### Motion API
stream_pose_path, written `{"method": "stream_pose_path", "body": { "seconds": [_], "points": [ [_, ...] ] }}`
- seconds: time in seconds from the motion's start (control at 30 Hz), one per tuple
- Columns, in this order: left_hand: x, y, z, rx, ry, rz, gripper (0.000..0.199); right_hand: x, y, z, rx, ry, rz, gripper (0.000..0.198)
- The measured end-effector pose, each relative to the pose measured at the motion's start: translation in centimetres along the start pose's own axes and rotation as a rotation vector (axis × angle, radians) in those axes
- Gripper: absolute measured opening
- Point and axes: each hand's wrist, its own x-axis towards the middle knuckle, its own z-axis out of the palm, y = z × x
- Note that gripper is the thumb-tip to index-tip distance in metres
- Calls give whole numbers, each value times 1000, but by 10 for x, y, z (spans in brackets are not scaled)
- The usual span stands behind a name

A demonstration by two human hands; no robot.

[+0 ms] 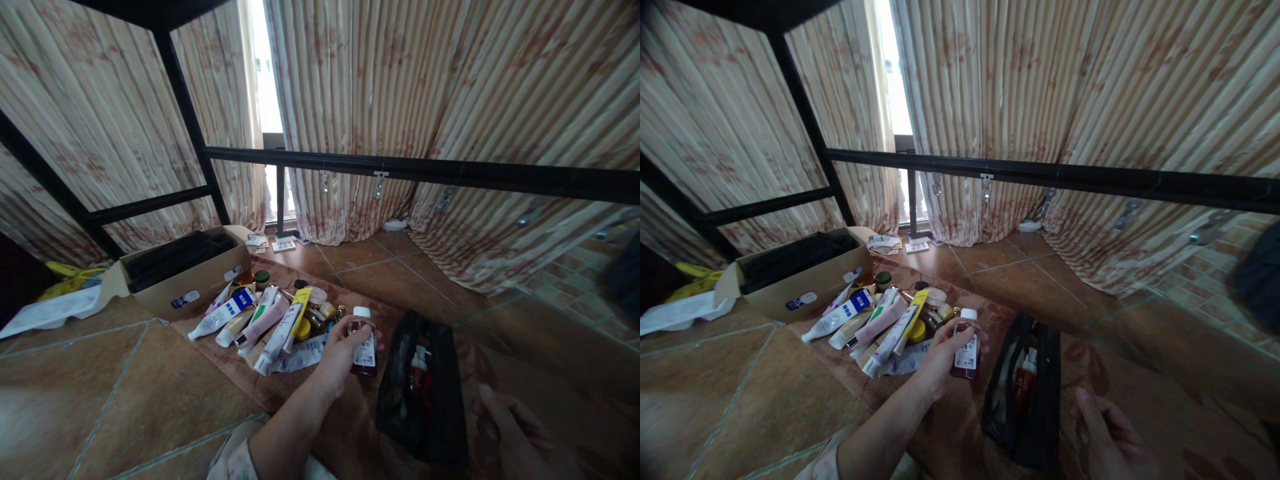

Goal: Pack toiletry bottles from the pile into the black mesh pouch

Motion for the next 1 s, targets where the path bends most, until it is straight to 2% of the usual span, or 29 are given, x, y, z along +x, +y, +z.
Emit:
{"method": "stream_pose_path", "body": {
  "seconds": [0.37,0.53,0.67,0.8,1.0],
  "points": [
    [4,-7,-3,3,10,5,43,-2,-5,1,-2,0,63,40],
    [2,-3,-2,11,12,5,44,-5,-10,3,-32,20,134,43],
    [-1,1,0,19,3,2,41,-7,-15,6,-41,28,100,42],
    [-3,2,1,11,-5,1,39,-6,-11,5,33,-3,98,40],
    [-3,2,2,2,6,-9,39,-4,-6,3,26,2,53,38]
  ]
}}
